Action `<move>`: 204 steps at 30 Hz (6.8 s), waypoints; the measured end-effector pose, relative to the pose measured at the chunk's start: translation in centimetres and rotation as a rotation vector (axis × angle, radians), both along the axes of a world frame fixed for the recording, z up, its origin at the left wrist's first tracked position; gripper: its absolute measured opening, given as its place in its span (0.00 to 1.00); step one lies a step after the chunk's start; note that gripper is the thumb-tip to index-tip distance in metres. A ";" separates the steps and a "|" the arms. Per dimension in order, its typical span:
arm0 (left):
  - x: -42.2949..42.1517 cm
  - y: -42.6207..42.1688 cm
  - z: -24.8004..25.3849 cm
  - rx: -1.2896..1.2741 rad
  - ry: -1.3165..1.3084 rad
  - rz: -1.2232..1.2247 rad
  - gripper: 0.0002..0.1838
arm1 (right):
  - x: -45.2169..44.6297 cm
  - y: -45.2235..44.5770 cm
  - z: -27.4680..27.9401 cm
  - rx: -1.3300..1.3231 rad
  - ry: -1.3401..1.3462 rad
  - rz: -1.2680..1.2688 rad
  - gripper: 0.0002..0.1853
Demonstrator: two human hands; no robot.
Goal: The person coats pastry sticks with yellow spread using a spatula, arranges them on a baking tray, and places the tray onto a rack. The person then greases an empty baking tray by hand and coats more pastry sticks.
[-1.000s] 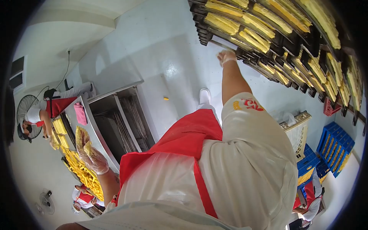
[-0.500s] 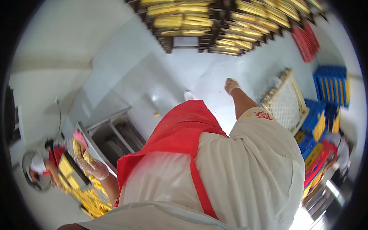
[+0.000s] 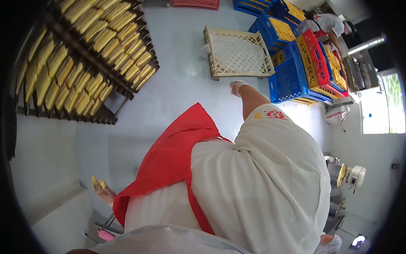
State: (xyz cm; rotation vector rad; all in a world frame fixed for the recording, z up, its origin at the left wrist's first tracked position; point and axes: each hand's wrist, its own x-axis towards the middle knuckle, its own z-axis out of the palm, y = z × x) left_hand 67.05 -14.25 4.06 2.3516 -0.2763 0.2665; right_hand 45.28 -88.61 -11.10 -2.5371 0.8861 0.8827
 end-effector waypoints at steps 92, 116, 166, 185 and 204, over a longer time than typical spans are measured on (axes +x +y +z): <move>-69.9 -18.2 5.0 0.415 -0.176 2.521 0.21 | -10.3 106.0 14.7 1.836 -0.435 2.122 0.13; -90.6 -1.7 -9.4 -1.331 -1.044 1.968 0.17 | -33.8 117.7 14.6 0.300 -0.808 2.607 0.21; -88.3 -2.0 -8.5 -0.847 -0.750 2.188 0.30 | -32.9 108.1 19.9 0.975 -0.133 2.539 0.30; -88.4 -2.5 -9.4 -0.890 -0.806 2.201 0.18 | -40.0 121.0 13.2 0.998 -0.931 2.626 0.26; -88.3 -2.0 -8.9 -0.958 -0.792 2.255 0.20 | -50.1 128.2 9.7 -0.119 -1.311 2.993 0.25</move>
